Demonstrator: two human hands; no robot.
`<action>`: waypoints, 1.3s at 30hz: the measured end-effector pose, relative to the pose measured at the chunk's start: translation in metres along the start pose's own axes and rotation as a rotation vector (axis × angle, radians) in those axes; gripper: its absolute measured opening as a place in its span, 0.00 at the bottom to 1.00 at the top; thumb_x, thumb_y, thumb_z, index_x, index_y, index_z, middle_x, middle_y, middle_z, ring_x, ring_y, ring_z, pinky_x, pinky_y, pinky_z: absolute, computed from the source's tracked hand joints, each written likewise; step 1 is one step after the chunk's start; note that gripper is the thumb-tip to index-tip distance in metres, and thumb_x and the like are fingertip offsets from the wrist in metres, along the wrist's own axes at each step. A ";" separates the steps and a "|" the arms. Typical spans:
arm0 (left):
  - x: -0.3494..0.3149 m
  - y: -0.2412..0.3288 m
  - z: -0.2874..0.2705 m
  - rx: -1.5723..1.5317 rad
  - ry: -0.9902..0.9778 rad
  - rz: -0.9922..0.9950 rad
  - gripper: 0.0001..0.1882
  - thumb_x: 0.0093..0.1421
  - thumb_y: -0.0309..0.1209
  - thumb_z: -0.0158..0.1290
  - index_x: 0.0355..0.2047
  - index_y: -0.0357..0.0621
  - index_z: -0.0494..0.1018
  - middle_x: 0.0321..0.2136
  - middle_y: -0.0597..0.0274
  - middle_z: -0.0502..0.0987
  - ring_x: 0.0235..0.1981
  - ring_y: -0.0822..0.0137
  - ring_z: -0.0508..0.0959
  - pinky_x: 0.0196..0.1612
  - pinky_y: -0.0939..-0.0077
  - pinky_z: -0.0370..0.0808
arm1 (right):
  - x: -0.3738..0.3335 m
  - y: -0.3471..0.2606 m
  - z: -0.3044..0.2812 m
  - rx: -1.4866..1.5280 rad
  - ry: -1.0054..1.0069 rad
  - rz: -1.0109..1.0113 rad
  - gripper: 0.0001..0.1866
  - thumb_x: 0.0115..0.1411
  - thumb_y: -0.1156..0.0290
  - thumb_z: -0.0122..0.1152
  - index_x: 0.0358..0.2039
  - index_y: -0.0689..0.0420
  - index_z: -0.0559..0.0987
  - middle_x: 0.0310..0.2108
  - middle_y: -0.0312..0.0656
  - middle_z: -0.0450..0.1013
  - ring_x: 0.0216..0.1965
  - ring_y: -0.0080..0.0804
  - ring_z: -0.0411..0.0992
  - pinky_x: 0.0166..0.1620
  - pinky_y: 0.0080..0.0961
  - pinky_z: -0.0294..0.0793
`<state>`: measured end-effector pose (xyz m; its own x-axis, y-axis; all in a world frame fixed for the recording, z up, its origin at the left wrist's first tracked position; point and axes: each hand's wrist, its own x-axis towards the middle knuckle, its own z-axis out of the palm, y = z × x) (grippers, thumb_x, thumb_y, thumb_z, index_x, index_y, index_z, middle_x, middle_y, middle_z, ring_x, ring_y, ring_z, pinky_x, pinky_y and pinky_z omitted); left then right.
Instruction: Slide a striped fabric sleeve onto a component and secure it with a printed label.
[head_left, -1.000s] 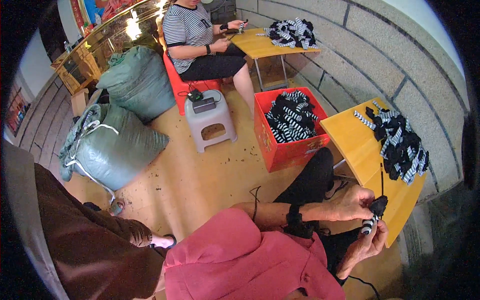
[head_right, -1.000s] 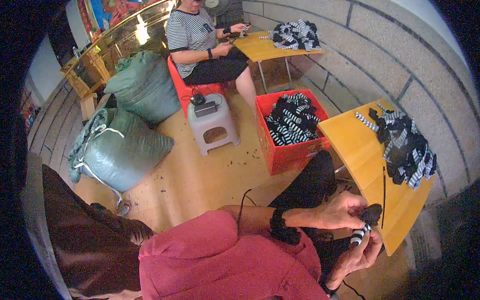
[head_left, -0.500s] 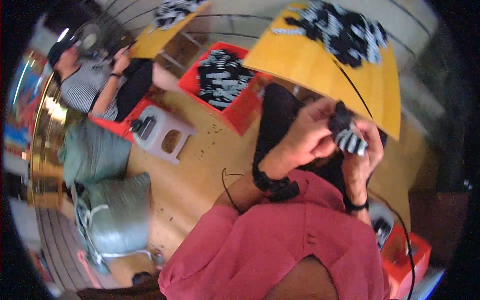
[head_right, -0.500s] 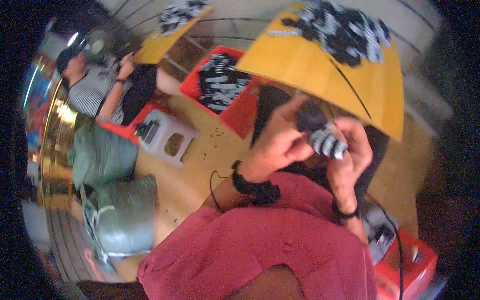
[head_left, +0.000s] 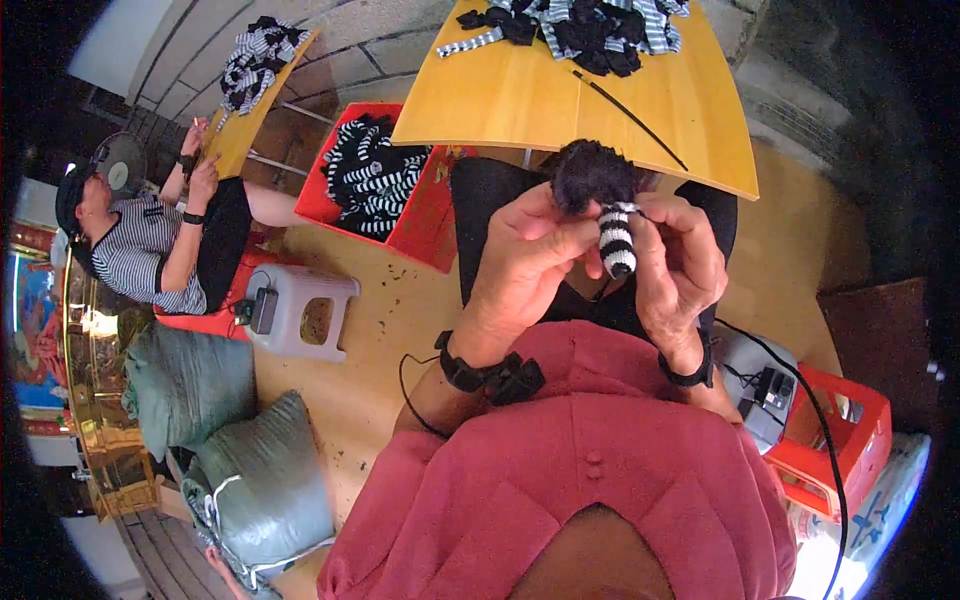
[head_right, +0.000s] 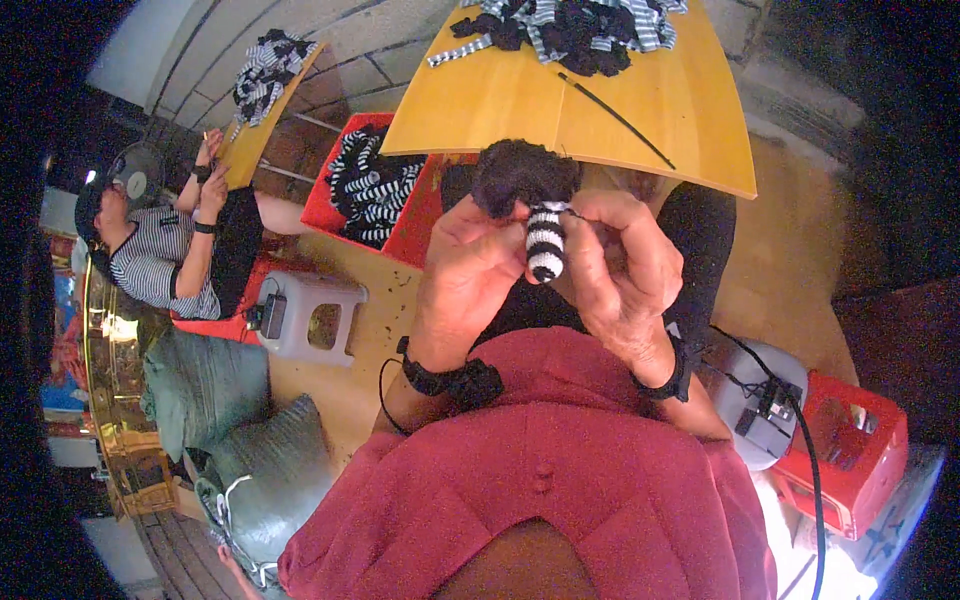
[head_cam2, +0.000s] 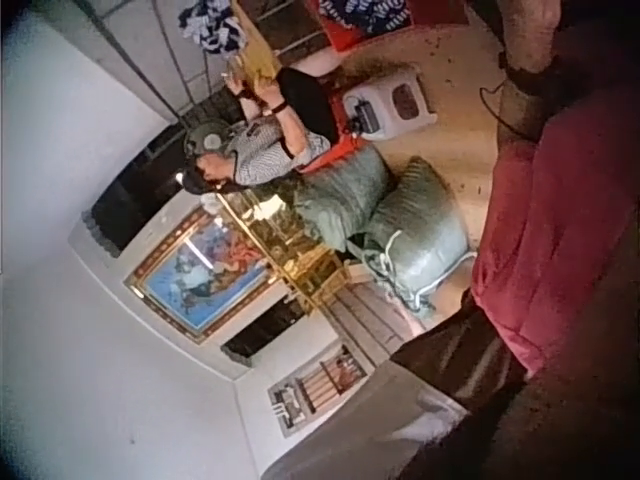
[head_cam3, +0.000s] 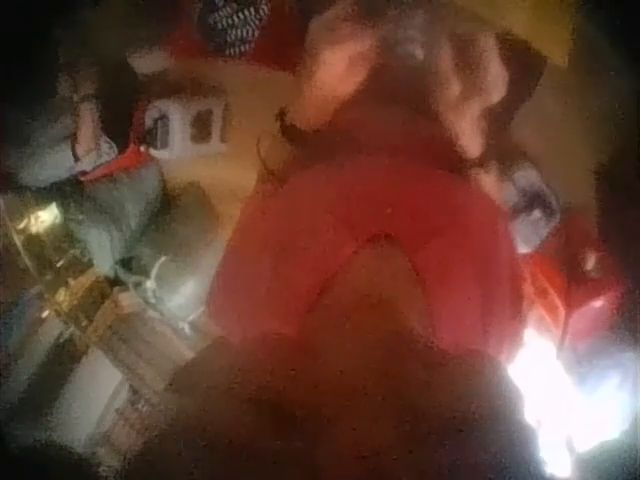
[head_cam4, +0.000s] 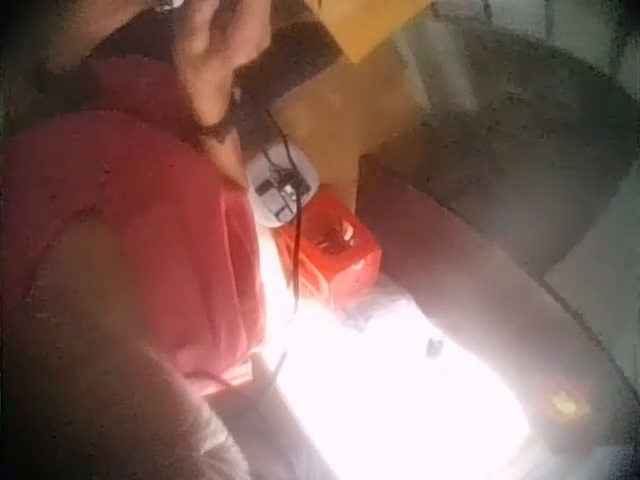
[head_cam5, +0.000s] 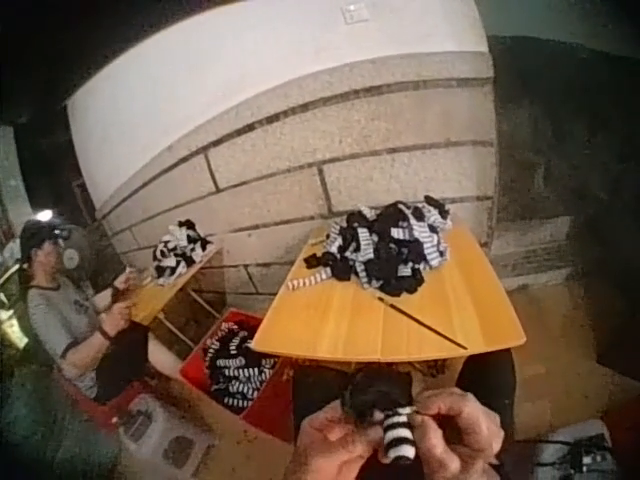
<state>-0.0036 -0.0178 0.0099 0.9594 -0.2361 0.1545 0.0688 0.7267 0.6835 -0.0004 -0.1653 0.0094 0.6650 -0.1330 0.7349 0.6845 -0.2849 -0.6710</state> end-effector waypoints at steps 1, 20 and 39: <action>-0.001 0.000 0.002 0.001 0.001 -0.004 0.10 0.54 0.21 0.54 0.38 0.37 0.71 0.34 0.58 0.74 0.28 0.69 0.75 0.28 0.78 0.74 | 0.001 -0.001 0.001 -0.056 -0.032 -0.096 0.06 0.49 0.81 0.59 0.30 0.62 0.73 0.25 0.41 0.72 0.21 0.23 0.69 0.25 0.16 0.68; -0.013 0.035 0.007 0.555 -0.079 -0.261 0.08 0.52 0.27 0.59 0.31 0.37 0.73 0.19 0.66 0.75 0.18 0.79 0.70 0.21 0.86 0.66 | 0.013 0.005 -0.012 0.084 -0.220 -0.267 0.09 0.45 0.83 0.61 0.30 0.62 0.76 0.29 0.48 0.73 0.28 0.37 0.73 0.30 0.25 0.72; -0.020 0.019 0.006 1.449 -0.187 0.802 0.12 0.44 0.16 0.55 0.32 0.35 0.72 0.31 0.53 0.73 0.28 0.61 0.76 0.29 0.73 0.74 | 0.008 -0.008 -0.014 -0.038 -0.375 0.177 0.06 0.51 0.82 0.56 0.32 0.65 0.76 0.24 0.39 0.73 0.27 0.18 0.70 0.32 0.15 0.69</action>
<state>-0.0230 -0.0035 0.0238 0.5722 -0.2704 0.7742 -0.7883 -0.4415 0.4284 -0.0050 -0.1773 0.0222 0.8391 0.1701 0.5166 0.5427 -0.3247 -0.7746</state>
